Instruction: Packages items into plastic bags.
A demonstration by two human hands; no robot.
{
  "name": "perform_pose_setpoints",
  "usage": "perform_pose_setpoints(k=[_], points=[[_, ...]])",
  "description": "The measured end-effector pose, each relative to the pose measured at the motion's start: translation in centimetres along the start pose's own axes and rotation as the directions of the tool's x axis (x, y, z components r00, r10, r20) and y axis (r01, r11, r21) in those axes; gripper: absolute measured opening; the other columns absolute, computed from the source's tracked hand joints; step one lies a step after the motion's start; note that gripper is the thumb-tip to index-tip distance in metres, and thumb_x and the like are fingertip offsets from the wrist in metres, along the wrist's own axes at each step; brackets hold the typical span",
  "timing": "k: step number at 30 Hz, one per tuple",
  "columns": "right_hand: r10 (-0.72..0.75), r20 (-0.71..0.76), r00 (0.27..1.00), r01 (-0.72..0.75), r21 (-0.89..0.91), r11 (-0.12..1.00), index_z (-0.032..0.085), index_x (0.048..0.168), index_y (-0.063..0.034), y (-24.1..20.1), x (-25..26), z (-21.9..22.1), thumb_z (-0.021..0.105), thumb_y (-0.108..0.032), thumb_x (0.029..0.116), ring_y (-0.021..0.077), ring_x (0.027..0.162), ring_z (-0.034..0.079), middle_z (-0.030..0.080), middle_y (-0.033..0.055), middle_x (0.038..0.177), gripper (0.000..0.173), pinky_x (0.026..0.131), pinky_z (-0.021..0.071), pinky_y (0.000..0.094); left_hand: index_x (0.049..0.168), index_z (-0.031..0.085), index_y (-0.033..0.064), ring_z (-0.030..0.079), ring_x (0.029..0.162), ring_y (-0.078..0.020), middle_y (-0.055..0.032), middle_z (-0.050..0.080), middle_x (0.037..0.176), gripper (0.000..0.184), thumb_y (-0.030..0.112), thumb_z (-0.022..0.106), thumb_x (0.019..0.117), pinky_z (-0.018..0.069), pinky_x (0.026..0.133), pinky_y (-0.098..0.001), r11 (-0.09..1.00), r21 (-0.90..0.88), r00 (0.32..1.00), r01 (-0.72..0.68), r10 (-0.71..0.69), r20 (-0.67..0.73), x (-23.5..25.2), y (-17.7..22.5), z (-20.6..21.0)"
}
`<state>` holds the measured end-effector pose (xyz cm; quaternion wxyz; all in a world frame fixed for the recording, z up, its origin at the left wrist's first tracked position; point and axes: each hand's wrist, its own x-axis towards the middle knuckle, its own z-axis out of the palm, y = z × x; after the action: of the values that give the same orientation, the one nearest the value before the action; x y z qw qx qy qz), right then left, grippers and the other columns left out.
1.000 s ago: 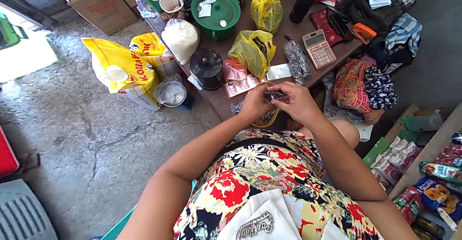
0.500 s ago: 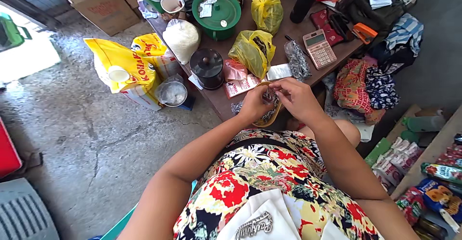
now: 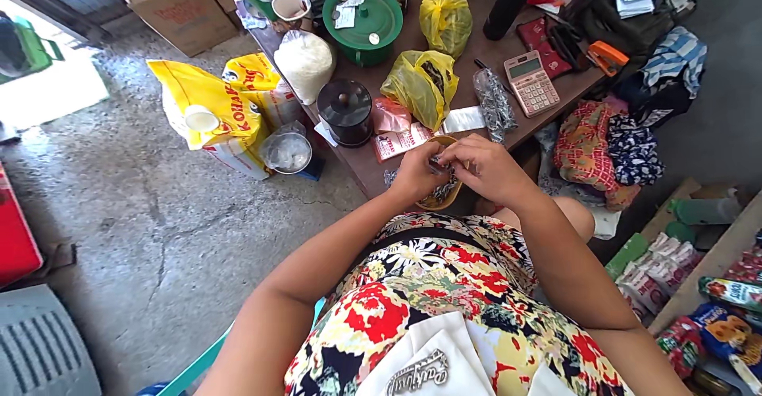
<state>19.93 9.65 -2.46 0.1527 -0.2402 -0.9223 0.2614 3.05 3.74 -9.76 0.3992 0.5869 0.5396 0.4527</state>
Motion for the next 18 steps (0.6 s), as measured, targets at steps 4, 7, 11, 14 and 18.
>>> perform_pose_setpoints(k=[4,7,11,14,18], points=[[-0.015,0.063,0.998,0.021,-0.096,0.995,0.077,0.111,-0.0098,-0.5,0.2,0.5,0.063,0.005,0.0862,0.0320,0.112,0.064,0.074,0.0068,0.112,0.032,0.094,0.0503,0.0513,0.095,0.066,-0.0039,0.065,0.080,-0.0157,-0.0121,0.067,0.087,0.023,-0.002,0.080,0.0770,0.0541,0.075,-0.0341,0.999,-0.036,1.000,-0.008,0.008,-0.008,-0.3,0.1,-0.4],[-0.007,-0.019,1.000,0.006,-0.039,0.999,0.068,0.112,-0.0047,-1.0,0.5,0.2,0.059,0.006,0.0831,0.0331,0.111,0.063,0.070,0.0113,0.113,0.032,0.094,0.0501,0.0516,0.098,0.066,-0.0049,0.065,0.081,-0.0108,-0.0103,0.068,0.089,0.024,-0.002,0.079,0.0779,0.0551,0.077,-0.0288,0.995,-0.094,0.999,-0.027,0.023,-0.041,-0.4,-0.3,-0.5],[-0.057,-0.054,0.997,0.048,-0.165,0.985,0.075,0.093,-0.0084,-0.6,0.7,0.6,0.060,0.007,0.0902,0.0375,0.136,0.051,0.060,0.0118,0.144,0.022,0.107,0.0444,0.0565,0.099,0.066,-0.0049,0.065,0.079,-0.0095,-0.0100,0.068,0.088,0.022,-0.001,0.077,0.0799,0.0554,0.075,-0.0258,0.995,-0.097,0.998,-0.034,0.028,-0.063,-0.5,0.1,-0.7],[-0.090,-0.075,0.993,0.081,-0.115,0.990,0.077,0.101,-0.0098,-0.6,0.8,1.1,0.057,0.006,0.0934,0.0364,0.138,0.050,0.058,0.0129,0.146,0.027,0.111,0.0429,0.0549,0.098,0.066,-0.0044,0.065,0.080,-0.0098,-0.0101,0.068,0.088,0.023,-0.002,0.078,0.0779,0.0550,0.076,-0.0270,0.994,-0.105,0.997,-0.038,0.032,-0.064,-0.4,0.1,-0.8],[0.001,-0.224,0.974,0.013,0.063,0.998,0.076,0.100,-0.0030,-0.6,1.0,0.4,0.051,0.009,0.0936,0.0305,0.127,0.059,0.062,0.0163,0.139,0.028,0.107,0.0494,0.0418,0.097,0.065,-0.0043,0.063,0.076,-0.0052,-0.0061,0.067,0.084,0.020,-0.003,0.076,0.0798,0.0540,0.074,-0.0216,0.983,-0.174,0.997,-0.051,0.039,-0.073,-0.6,-0.3,-1.1]])
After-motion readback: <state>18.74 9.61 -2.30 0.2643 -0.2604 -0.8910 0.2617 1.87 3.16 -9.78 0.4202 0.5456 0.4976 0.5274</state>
